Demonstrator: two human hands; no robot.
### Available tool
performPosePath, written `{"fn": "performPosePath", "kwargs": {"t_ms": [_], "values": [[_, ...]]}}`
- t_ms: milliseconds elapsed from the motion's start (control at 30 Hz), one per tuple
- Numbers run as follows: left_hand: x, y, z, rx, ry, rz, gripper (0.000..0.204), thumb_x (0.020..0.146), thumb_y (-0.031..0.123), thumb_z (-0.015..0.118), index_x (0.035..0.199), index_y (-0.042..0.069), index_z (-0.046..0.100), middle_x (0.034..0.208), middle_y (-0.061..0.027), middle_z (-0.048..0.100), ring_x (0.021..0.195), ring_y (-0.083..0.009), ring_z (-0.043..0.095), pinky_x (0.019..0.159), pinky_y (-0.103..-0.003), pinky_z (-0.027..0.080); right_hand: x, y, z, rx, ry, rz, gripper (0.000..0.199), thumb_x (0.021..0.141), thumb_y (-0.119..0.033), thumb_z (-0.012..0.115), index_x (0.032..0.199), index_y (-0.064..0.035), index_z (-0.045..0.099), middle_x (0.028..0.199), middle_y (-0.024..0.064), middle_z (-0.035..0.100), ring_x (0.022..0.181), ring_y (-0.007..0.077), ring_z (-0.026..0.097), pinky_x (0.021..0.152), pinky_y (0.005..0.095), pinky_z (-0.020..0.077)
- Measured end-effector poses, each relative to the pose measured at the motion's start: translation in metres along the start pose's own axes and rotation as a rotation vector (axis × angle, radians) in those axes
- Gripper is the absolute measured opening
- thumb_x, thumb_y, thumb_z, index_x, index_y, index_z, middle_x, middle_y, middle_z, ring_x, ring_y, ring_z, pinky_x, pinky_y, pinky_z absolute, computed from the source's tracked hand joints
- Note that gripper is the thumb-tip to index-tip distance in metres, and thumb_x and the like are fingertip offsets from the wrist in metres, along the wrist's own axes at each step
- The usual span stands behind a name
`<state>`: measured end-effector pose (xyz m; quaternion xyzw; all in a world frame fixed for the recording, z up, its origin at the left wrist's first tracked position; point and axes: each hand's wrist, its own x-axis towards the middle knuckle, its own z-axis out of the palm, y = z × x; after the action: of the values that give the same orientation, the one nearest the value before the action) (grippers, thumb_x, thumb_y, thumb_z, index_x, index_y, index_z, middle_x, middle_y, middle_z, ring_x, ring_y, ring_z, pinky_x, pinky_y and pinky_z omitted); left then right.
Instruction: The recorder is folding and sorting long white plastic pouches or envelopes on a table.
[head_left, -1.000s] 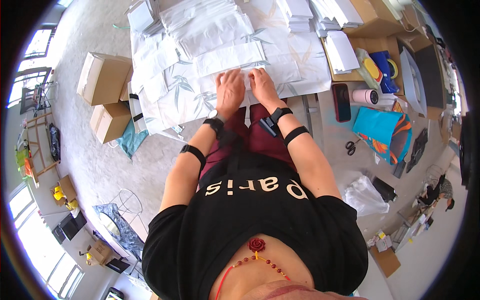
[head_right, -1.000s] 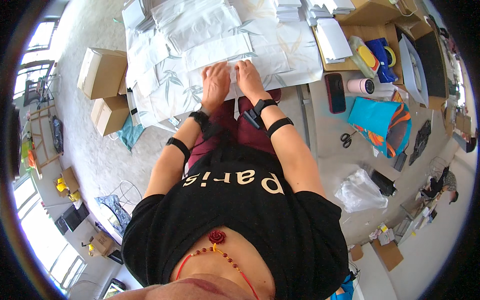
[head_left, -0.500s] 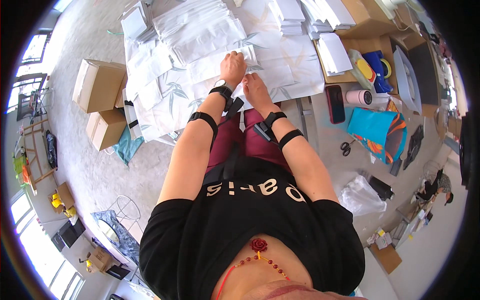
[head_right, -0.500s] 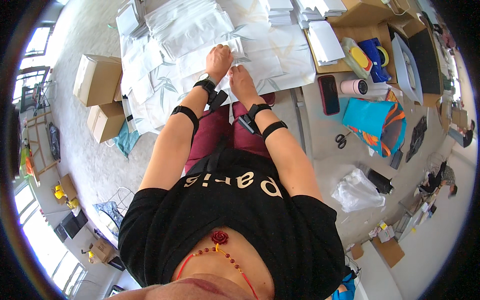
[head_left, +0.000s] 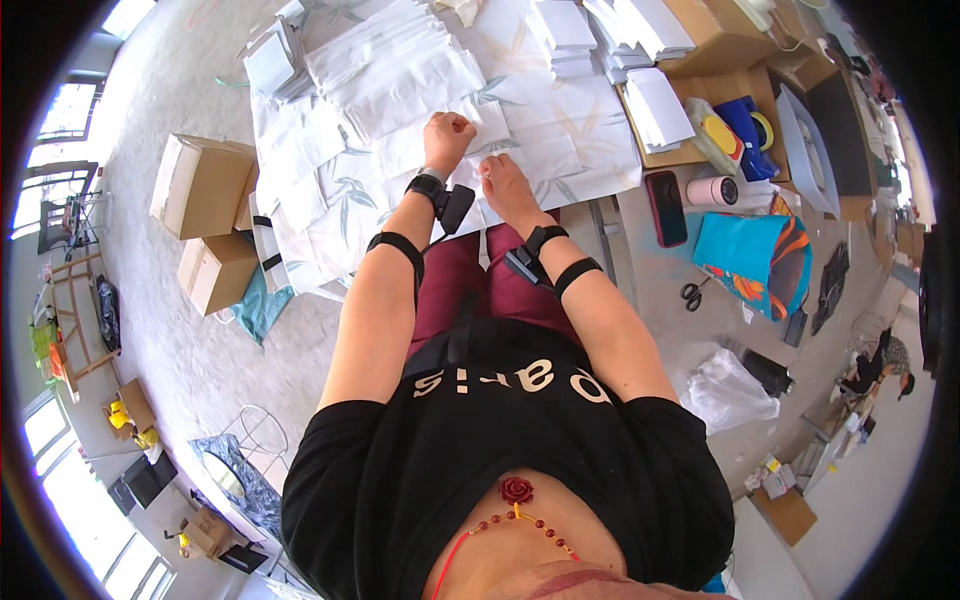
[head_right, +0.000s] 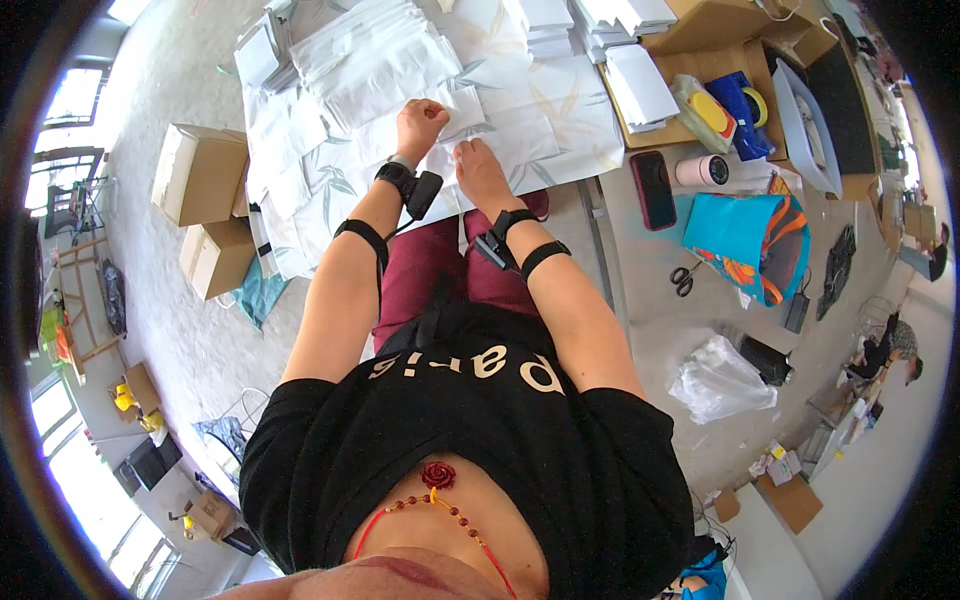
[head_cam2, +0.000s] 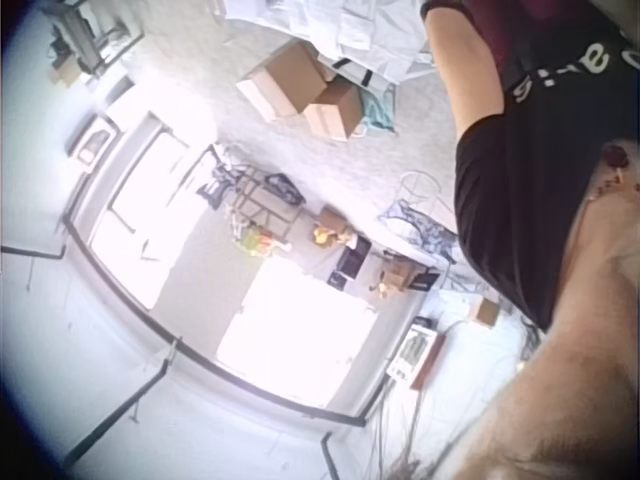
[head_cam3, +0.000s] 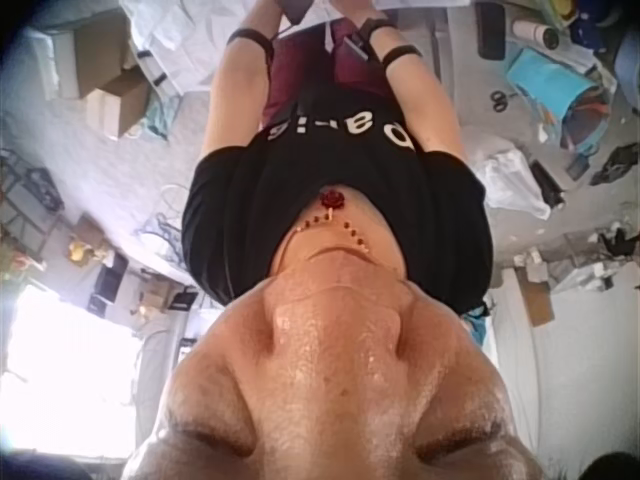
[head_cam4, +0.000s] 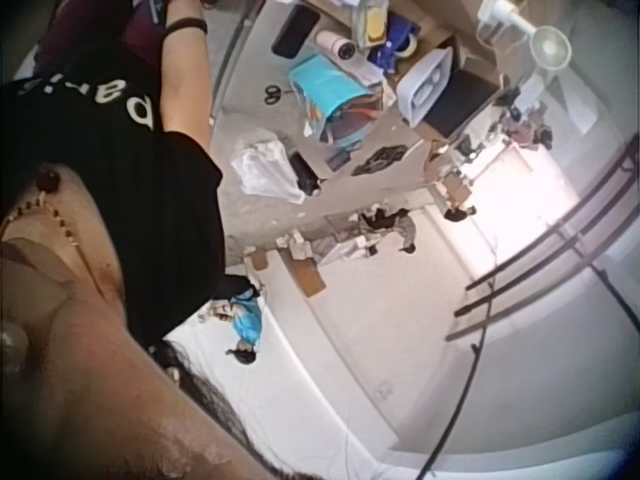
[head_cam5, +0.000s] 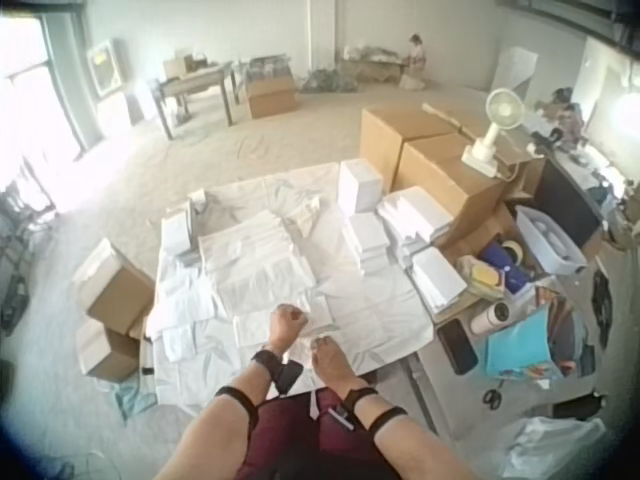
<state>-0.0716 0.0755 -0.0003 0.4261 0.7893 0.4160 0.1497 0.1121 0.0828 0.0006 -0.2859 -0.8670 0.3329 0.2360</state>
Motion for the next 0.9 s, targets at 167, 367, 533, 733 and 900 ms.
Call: {"fn": "performPosePath", "kwargs": {"t_ms": [167, 367, 533, 733, 900], "values": [[-0.009, -0.04, -0.035, -0.662, 0.079, -0.283, 0.022, 0.09, 0.014, 0.07, 0.101, -0.004, 0.075, 0.089, -0.0086, 0.075, 0.081, -0.0147, 0.069, 0.077, -0.029, 0.055, 0.002, -0.012, 0.0, 0.05, -0.029, 0.008, 0.021, 0.086, -0.001, 0.067, 0.106, -0.0031, 0.061, 0.104, 0.0189, 0.061, 0.101, 0.0407, 0.06, 0.091, 0.0481, 0.0521], [-0.036, -0.013, -0.118, -1.045, 0.145, -0.245, 0.017, 0.1, 0.011, 0.065, 0.109, -0.003, 0.07, 0.1, -0.0059, 0.074, 0.091, -0.0127, 0.068, 0.089, -0.028, 0.054, 0.0, -0.001, 0.003, 0.008, -0.014, 0.062, 0.024, 0.086, 0.002, 0.067, 0.108, -0.0046, 0.06, 0.104, 0.0162, 0.061, 0.098, 0.0362, 0.064, 0.087, 0.0444, 0.0543], [-0.074, 0.015, -0.196, -0.743, 0.263, -0.078, 0.018, 0.099, 0.007, 0.066, 0.113, -0.004, 0.068, 0.102, -0.0049, 0.071, 0.094, -0.0103, 0.065, 0.086, -0.025, 0.052, -0.001, -0.002, 0.004, -0.019, -0.033, 0.051, 0.023, 0.087, 0.0, 0.067, 0.108, -0.0048, 0.06, 0.105, 0.0176, 0.061, 0.098, 0.0366, 0.065, 0.087, 0.044, 0.0544], [-0.095, 0.079, -0.249, -0.17, 0.379, 0.223, 0.009, 0.091, 0.0, 0.069, 0.101, 0.0, 0.069, 0.113, -0.0101, 0.071, 0.095, -0.0167, 0.067, 0.085, -0.029, 0.054, 0.0, 0.005, 0.004, -0.059, -0.058, 0.035, 0.024, 0.087, 0.0, 0.067, 0.11, -0.0043, 0.061, 0.107, 0.0179, 0.061, 0.096, 0.0363, 0.066, 0.086, 0.0434, 0.0554], [-0.107, 0.068, -0.203, -0.065, 0.28, 0.256, 0.012, 0.087, 0.0, 0.072, 0.098, 0.002, 0.069, 0.11, -0.0122, 0.072, 0.1, -0.0255, 0.07, 0.083, -0.034, 0.055, 0.008, -0.021, -0.006, -0.019, -0.06, 0.023, 0.011, 0.093, -0.011, 0.066, 0.101, -0.0031, 0.066, 0.097, 0.0188, 0.064, 0.091, 0.0369, 0.066, 0.085, 0.0426, 0.0553]]}}
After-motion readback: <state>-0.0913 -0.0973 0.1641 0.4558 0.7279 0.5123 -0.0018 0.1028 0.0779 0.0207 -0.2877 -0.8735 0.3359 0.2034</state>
